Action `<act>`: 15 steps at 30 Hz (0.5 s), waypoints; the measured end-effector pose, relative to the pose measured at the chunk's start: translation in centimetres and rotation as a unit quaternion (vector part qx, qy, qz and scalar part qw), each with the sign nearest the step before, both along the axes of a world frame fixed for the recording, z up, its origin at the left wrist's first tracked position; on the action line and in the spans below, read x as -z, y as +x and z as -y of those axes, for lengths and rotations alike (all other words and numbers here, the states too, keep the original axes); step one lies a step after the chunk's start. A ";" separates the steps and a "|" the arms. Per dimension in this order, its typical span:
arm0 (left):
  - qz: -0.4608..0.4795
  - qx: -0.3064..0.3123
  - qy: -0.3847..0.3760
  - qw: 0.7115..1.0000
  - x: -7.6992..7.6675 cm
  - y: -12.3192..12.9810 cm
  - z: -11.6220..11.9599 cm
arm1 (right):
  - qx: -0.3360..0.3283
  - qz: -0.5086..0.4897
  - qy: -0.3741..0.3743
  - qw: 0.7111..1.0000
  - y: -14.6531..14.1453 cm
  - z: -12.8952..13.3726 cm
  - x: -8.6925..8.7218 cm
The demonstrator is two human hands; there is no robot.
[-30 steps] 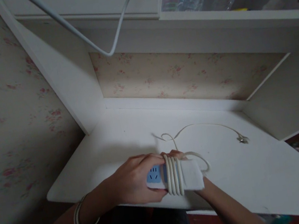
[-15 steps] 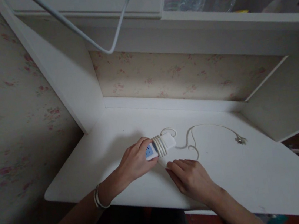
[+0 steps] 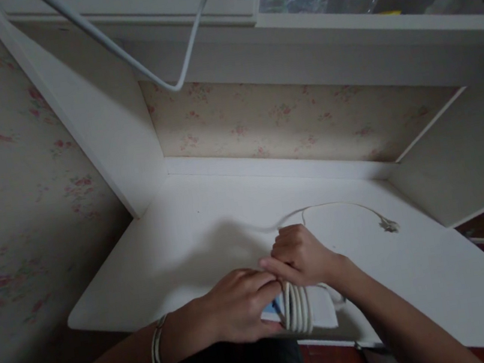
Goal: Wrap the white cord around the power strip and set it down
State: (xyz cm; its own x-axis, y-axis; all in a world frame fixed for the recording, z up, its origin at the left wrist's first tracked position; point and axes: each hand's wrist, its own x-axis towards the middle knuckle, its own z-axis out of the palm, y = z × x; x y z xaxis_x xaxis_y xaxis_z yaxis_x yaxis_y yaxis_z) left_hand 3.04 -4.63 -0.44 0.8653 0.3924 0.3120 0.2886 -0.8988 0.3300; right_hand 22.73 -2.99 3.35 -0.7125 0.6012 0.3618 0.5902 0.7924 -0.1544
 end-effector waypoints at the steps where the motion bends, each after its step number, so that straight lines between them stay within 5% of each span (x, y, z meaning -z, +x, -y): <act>1: 0.005 0.009 0.007 1.000 -0.2 -0.2 0.3 | 0.011 -0.031 -0.042 0.999 0.2 -0.4 0.3; 4: 0.015 0.034 0.010 0.999 -1.3 -1.1 1.0 | 0.062 -0.138 -0.188 0.970 1.0 -1.6 1.5; 7: 0.049 0.029 0.003 0.998 -2.7 -1.6 1.4 | 0.136 -0.258 -0.310 0.905 1.8 -2.5 3.0; 10: 0.101 0.013 -0.008 0.995 -3.7 -1.7 1.6 | 0.186 -0.346 -0.355 0.848 2.0 -3.0 4.6; 15: 0.118 0.011 0.020 0.993 -4.4 -1.7 1.5 | 0.191 -0.398 -0.390 0.808 1.1 -2.9 7.1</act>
State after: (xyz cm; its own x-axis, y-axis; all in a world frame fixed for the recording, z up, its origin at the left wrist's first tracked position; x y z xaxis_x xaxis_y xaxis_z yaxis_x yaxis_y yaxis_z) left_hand 1.35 -6.14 3.94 0.7751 0.3565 0.5217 0.1875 -0.9182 0.3489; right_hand 23.83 -0.04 -3.76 -0.1496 0.9886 0.0181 0.2362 0.0534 -0.9702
